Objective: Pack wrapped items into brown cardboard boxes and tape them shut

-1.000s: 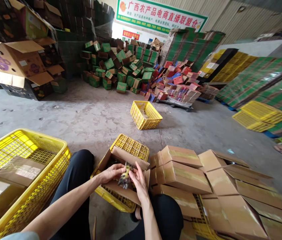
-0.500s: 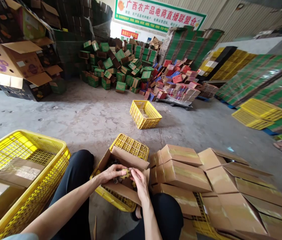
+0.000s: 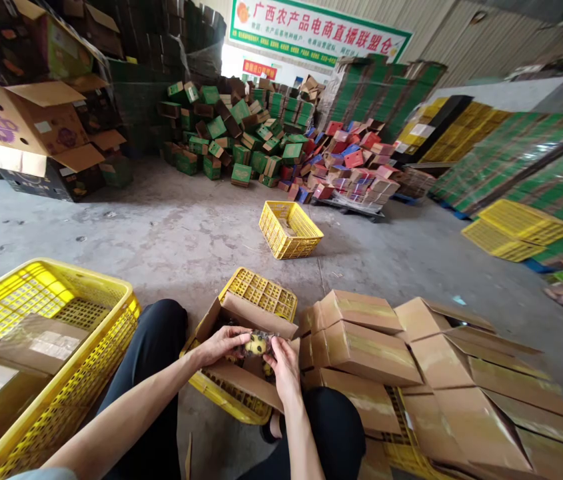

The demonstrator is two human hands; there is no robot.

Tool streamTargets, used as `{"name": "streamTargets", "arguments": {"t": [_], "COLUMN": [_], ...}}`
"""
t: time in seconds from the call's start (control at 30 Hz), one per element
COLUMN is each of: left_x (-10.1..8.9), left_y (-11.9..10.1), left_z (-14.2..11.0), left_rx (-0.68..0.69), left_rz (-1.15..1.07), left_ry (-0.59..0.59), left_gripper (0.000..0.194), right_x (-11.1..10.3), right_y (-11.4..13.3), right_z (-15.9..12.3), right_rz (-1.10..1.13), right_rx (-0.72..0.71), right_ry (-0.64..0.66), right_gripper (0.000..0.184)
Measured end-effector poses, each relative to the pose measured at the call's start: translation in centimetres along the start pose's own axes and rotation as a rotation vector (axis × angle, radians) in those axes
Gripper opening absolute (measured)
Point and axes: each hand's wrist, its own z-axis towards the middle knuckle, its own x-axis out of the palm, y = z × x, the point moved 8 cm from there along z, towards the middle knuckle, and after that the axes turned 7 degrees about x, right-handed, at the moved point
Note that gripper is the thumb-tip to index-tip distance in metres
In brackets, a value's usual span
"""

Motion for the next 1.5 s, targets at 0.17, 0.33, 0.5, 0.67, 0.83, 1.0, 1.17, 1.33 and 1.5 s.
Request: {"name": "streamTargets", "arguments": {"t": [0.17,0.33,0.5,0.67,0.83,1.0,1.17,1.33,1.5], "left_x": [0.0,-0.1,-0.6,-1.5,-1.1,-1.4,-2.3,-1.6,-0.5], "left_y": [-0.8,-1.2,-0.3,2.1,2.3,0.9,0.4,-0.2,-0.8], "left_z": [-0.1,-0.1,-0.1,-0.2,-0.1,0.2,0.3,0.3,0.2], "left_rx": [0.034,0.063,0.013,-0.187,-0.196,-0.065,-0.003,0.033,0.062], "left_rz": [0.026,0.078,0.049,-0.077,-0.096,-0.114,-0.105,-0.107,-0.105], "left_ry": [-0.027,-0.041,-0.065,-0.125,-0.074,-0.084,-0.171,-0.120,-0.034], "left_gripper": [0.061,0.059,0.072,0.097,0.081,0.059,0.058,0.058,0.061], "right_x": [0.6,1.8,1.6,1.1,1.7,2.0,1.3,1.0,1.3], "right_y": [-0.1,-0.8,-0.9,-0.2,0.8,1.0,0.7,0.8,-0.3], "right_z": [-0.4,-0.4,-0.1,0.4,0.1,-0.2,0.1,0.0,-0.5], "right_rz": [0.023,0.022,-0.004,-0.123,-0.251,-0.223,0.089,0.205,0.032], "right_rx": [0.061,0.126,0.086,-0.064,-0.177,-0.168,-0.028,0.029,0.121], "right_ry": [0.042,0.161,0.177,0.168,0.211,0.214,0.164,0.157,0.134], "right_gripper": [0.042,0.059,0.048,0.039,0.023,0.020,0.047,0.043,0.063]}}
